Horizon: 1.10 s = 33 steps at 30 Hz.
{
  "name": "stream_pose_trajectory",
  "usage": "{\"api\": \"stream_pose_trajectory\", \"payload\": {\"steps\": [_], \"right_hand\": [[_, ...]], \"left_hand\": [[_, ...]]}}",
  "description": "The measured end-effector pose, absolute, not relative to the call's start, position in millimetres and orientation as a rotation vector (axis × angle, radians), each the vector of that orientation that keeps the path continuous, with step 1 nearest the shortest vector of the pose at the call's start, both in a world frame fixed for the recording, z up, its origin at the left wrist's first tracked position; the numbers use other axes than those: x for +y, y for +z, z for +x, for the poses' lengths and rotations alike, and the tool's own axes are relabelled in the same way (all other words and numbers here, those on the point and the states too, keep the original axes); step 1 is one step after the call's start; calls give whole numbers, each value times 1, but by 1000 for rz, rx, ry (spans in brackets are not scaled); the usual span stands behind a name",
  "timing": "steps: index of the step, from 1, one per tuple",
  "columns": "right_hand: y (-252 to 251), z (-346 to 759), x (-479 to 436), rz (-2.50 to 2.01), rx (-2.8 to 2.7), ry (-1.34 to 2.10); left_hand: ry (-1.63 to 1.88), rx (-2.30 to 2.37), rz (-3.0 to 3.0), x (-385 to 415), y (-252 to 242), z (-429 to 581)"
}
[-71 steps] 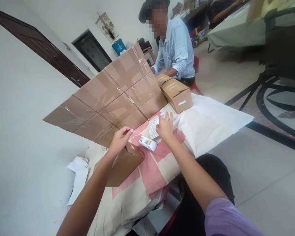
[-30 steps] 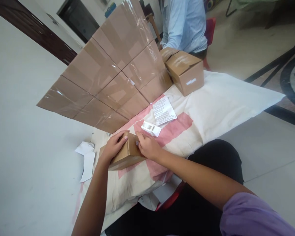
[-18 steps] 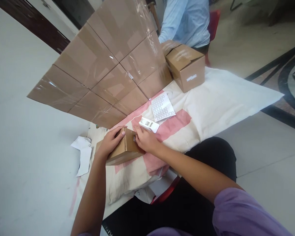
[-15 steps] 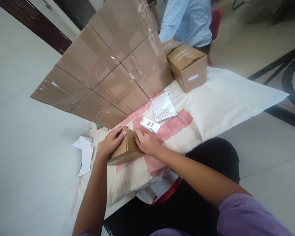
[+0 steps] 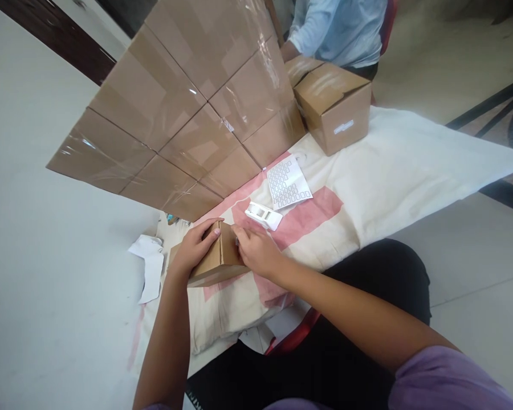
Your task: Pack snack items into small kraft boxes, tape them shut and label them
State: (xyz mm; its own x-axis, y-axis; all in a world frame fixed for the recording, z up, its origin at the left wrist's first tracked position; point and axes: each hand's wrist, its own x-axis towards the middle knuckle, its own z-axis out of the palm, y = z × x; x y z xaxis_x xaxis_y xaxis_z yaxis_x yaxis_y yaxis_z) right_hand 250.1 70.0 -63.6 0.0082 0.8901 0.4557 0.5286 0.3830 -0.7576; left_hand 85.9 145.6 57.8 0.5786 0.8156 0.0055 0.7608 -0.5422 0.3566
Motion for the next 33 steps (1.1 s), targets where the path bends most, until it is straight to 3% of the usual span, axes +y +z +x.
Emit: {"api": "stream_pose_trajectory", "payload": {"steps": [12, 23, 33], "right_hand": [[-63, 247, 69, -1233, -1437, 733], [-43, 266, 69, -1231, -1851, 515], [-47, 264, 72, -1302, -1852, 571]], "left_hand": [[223, 1278, 2486, 147, 58, 89], [236, 1222, 2495, 149, 55, 87], [231, 1205, 2493, 147, 56, 92]]}}
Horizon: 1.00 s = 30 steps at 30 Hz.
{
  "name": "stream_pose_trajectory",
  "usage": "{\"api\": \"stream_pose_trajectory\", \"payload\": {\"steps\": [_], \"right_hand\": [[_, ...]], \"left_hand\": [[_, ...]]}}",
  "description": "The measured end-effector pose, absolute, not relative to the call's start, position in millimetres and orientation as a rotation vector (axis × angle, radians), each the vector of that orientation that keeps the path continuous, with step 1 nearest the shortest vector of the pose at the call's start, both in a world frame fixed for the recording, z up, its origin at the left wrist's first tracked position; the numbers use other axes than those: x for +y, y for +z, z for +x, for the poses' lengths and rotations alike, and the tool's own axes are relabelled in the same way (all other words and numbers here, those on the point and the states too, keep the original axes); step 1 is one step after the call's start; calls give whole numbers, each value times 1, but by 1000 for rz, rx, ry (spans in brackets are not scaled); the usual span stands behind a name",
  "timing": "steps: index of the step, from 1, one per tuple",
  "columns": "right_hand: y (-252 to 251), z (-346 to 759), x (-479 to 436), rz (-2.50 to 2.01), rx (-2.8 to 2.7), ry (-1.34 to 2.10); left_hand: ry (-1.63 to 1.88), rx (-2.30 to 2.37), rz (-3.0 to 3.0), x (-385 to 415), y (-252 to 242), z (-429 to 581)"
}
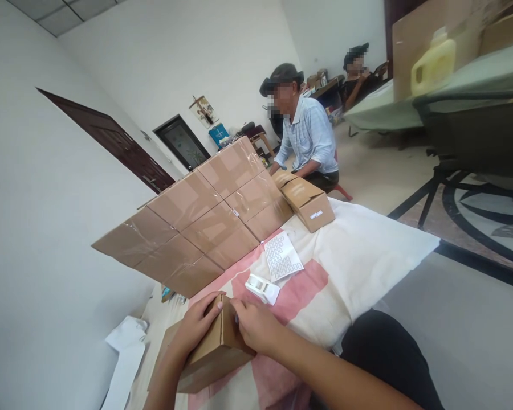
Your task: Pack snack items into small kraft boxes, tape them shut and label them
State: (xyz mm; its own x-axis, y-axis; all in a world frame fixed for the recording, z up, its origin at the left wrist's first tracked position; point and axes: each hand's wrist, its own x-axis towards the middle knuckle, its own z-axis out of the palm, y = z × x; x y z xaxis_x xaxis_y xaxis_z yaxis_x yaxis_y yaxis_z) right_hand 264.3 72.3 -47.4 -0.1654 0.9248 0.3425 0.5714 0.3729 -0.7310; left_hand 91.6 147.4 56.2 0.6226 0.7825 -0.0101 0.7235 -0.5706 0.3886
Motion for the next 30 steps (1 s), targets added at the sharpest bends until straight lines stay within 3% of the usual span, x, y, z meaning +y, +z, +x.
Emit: {"api": "stream_pose_trajectory", "payload": {"steps": [15, 17, 20, 23, 25, 30], "right_hand": [[-50, 270, 84, -964, -1876, 1003], [-51, 269, 83, -958, -1805, 948], [-39, 271, 72, -941, -1708, 846], [-9, 279, 58, -827, -1570, 716], [15, 291, 49, -843, -1407, 570], [38, 352, 16, -1198, -964, 70]], "left_hand": [[310, 1153, 2557, 155, 51, 89], [492, 1183, 2718, 149, 60, 83], [1043, 1364, 2891, 120, 75, 56], [1792, 1616, 2684, 79, 69, 21], [1996, 1745, 2506, 57, 46, 5], [1059, 1760, 2429, 36, -56, 13]]}}
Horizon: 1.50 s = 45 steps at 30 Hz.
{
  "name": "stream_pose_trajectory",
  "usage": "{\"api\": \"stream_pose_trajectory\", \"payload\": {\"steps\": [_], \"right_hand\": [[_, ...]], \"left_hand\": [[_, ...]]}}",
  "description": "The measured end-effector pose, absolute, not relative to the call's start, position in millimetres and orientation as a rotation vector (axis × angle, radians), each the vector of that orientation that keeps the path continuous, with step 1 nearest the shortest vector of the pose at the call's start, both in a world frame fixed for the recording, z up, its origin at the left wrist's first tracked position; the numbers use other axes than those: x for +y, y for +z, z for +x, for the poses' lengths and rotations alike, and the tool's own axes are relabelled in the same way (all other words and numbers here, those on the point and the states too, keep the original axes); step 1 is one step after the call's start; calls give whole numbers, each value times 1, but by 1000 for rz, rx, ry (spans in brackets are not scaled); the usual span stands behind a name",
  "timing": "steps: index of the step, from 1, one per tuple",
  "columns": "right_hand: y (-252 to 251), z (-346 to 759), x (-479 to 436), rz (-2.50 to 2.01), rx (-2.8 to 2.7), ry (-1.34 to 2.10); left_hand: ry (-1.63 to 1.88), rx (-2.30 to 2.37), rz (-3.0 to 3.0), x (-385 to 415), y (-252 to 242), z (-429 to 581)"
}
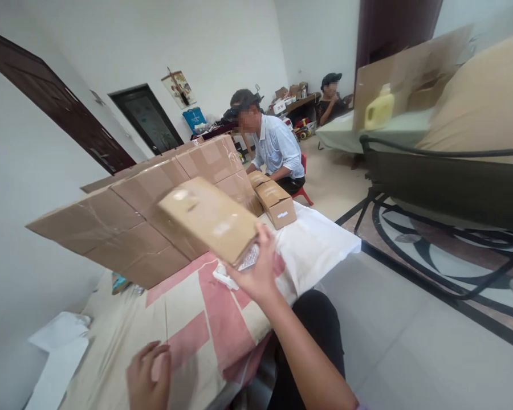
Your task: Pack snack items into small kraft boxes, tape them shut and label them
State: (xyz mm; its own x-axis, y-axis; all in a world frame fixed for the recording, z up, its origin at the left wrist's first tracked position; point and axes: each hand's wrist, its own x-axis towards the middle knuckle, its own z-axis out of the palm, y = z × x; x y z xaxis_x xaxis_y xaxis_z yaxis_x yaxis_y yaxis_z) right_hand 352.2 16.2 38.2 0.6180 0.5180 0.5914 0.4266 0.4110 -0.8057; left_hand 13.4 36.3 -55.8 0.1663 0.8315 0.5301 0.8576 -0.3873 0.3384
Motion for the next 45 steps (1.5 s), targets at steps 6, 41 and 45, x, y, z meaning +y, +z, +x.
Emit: {"api": "stream_pose_trajectory", "payload": {"steps": [6, 41, 45], "right_hand": [[-30, 442, -38, -1657, -652, -399], [52, 104, 205, -1170, -2140, 119], [69, -13, 302, -1256, -2494, 305]], "left_hand": [[-593, -2175, -2325, 36, -111, 49], [-2794, -2730, -1347, 345, -55, -137], [-3217, -2501, -1143, 407, -63, -164]]}}
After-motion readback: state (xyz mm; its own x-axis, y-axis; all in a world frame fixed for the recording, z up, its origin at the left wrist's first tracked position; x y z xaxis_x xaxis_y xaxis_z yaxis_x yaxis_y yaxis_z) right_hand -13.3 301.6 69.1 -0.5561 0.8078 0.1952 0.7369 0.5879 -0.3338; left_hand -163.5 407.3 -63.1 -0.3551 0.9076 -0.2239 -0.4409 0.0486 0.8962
